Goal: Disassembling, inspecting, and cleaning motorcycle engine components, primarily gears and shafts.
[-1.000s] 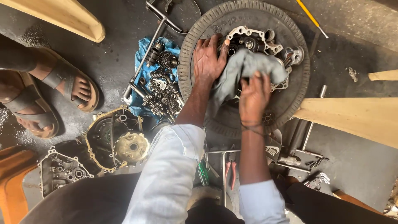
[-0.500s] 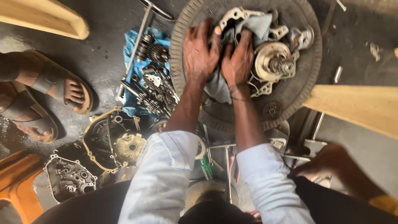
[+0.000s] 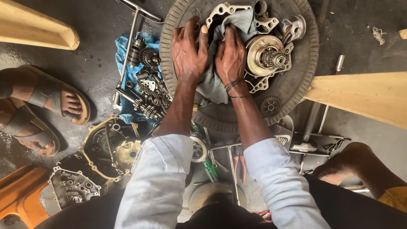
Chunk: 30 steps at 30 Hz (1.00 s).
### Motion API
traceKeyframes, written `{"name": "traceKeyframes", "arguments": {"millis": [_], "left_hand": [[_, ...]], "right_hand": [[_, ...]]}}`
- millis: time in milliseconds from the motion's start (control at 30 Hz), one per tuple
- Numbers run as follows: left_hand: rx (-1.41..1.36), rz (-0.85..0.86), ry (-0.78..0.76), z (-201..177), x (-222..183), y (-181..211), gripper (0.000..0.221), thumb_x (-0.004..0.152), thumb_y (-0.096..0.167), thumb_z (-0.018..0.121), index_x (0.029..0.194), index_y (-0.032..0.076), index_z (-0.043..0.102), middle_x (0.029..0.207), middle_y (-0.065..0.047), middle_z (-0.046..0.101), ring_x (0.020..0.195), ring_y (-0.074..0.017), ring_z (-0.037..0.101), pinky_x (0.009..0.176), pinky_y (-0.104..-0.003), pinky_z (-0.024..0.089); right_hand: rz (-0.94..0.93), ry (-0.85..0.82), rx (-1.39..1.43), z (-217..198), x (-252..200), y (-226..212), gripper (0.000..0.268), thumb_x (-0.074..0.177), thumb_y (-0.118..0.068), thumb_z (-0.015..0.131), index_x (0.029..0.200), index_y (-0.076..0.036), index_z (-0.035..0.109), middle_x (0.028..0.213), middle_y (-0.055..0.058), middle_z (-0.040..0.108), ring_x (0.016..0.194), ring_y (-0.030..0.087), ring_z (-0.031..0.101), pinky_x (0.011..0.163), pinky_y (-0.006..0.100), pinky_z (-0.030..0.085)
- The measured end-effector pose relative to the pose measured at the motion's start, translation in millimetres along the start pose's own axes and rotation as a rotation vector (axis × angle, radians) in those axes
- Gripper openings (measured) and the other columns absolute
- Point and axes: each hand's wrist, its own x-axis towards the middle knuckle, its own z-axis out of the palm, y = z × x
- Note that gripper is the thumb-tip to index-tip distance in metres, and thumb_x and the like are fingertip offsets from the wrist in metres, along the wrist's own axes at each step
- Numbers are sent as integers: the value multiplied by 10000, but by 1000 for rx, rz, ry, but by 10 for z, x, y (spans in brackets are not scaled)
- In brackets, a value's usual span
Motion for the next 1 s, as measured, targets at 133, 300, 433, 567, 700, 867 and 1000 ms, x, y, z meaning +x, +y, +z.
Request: {"name": "traceKeyframes", "arguments": {"millis": [133,300,433,567,700,867,1000], "left_hand": [[-1,4,-2,18,-1,-5,397,1080,393,526,1337,98,594,1168,-136,753,1155,-316,617,1010,-457,480],[12,14,11,-12,25,-7,409,1077,395,517,1349,95,579,1169,-130,757,1155,-323,610,1017,-466,469],[3,-2,3,-7,1,-5,421,1078,407,507,1356,97,576,1177,-128,759,1163,-331,604,1022,-470,468],[7,-3,4,53,4,-53,431,1078,427,498,1356,107,577,1187,-145,749,1152,-325,610,1027,-472,464],[7,5,10,86,-30,-99,421,1079,424,488,1356,119,575,1183,-138,755,1162,-313,621,1052,-474,452],[19,-6,-9,80,16,-110,420,1086,429,475,1362,126,572,1177,-135,760,1164,-318,631,1064,-463,454],[28,25,-1,130,8,-161,410,1096,429,472,1350,123,573,1170,-130,771,1153,-321,647,1075,-455,445]], "right_hand": [[244,-102,157,25,4,34,387,956,41,535,1340,88,549,1212,287,689,1110,406,709,996,439,565],[351,137,294,-77,-87,-230,428,1003,9,535,1417,115,503,1355,298,629,1271,392,659,1109,443,531],[234,115,98,66,-74,-120,520,1012,7,585,1484,143,413,1505,343,483,1414,459,506,1202,482,439],[113,14,-25,131,-61,-2,595,988,6,609,1510,136,354,1581,392,327,1471,506,383,1243,506,372],[14,15,-109,422,-204,407,661,955,131,544,1585,78,351,1658,298,326,1533,458,445,1220,468,449],[143,-292,-132,-62,55,-144,692,823,170,541,1496,98,392,1576,378,298,1105,451,662,725,367,626],[-54,-405,-342,-212,-100,-170,613,797,57,634,1400,99,532,1472,340,468,945,426,721,717,372,612]]}}
